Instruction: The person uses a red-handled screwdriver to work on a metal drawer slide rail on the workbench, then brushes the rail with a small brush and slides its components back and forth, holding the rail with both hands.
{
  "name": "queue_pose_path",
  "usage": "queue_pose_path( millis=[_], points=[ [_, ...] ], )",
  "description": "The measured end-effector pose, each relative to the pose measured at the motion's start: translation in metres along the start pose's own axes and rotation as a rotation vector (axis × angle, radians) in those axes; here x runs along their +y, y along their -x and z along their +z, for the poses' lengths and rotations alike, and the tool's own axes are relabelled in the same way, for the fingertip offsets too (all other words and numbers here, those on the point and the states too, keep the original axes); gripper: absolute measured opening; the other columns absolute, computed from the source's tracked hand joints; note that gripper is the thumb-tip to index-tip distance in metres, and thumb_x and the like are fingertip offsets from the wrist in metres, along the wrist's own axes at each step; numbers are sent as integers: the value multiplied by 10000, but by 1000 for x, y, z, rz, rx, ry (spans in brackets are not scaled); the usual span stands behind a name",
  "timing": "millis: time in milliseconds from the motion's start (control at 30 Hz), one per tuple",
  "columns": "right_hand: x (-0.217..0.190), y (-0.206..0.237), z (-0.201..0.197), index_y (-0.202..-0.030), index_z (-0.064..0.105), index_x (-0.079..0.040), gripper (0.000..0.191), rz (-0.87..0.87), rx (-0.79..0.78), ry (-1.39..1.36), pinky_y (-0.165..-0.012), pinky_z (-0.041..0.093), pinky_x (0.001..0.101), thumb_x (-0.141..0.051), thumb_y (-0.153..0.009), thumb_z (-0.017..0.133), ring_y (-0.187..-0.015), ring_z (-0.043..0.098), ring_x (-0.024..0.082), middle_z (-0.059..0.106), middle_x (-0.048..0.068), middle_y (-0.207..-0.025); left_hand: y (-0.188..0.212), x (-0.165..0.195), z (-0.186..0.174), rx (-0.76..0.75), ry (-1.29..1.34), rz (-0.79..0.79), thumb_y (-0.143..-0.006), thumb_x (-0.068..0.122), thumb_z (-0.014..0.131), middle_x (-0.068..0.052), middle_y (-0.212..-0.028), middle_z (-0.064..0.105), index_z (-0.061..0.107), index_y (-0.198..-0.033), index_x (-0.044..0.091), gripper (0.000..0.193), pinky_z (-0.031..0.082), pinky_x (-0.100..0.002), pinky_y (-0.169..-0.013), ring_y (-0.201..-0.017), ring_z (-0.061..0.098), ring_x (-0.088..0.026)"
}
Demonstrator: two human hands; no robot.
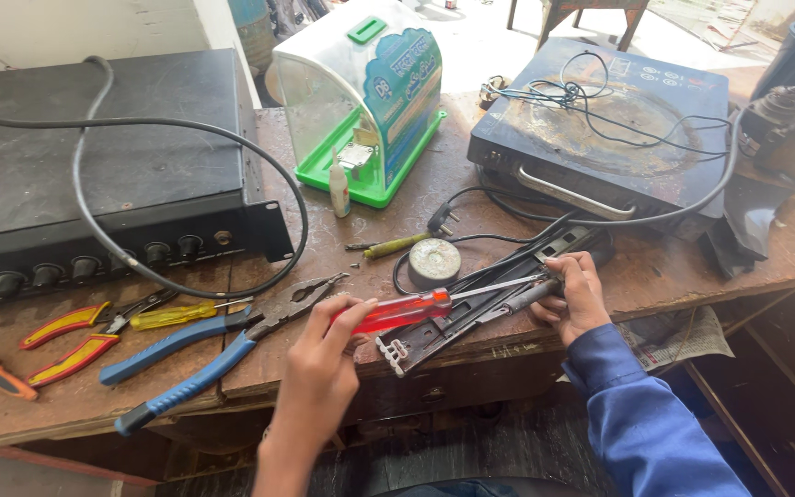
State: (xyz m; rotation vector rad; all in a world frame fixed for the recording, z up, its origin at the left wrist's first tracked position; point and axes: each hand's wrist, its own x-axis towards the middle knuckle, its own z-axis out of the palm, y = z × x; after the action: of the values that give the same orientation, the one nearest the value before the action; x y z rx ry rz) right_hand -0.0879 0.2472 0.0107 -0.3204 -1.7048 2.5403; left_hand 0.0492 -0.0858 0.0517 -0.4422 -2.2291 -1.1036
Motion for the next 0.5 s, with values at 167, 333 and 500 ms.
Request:
queue_pose_path(
  millis=[167, 333, 500],
  points=[
    [1, 1, 1, -1010, 416, -175, 210, -53, 5, 11, -395, 272, 260, -160, -917, 604, -482, 324, 81, 485, 39, -752, 14, 14, 35, 345, -12, -39, -755, -203, 507, -175, -1255, 621, 626, -1265, -5, 560, 550, -424, -953, -1189, 641, -353],
    [-1, 5, 2, -1030, 424, -177, 240, -38, 20, 13, -420, 303, 274, -187, -907, 630, -507, 333, 92, 507, 46, -793, 14, 16, 43, 421, 169, -221, -837, -199, 472, -115, -1203, 629, 659, -1209, 12, 467, 616, -323, -817, -1079, 680, -232],
    [-2, 11, -3, -1065, 440, -186, 270, -11, 10, -18, -459, 332, 276, -236, -901, 649, -546, 375, 98, 564, 93, -829, 9, 20, 30, 581, 276, -410, -932, -153, 468, -96, -1199, 616, 655, -1178, -9, 341, 594, -315, -908, -1073, 675, -191]
  ],
)
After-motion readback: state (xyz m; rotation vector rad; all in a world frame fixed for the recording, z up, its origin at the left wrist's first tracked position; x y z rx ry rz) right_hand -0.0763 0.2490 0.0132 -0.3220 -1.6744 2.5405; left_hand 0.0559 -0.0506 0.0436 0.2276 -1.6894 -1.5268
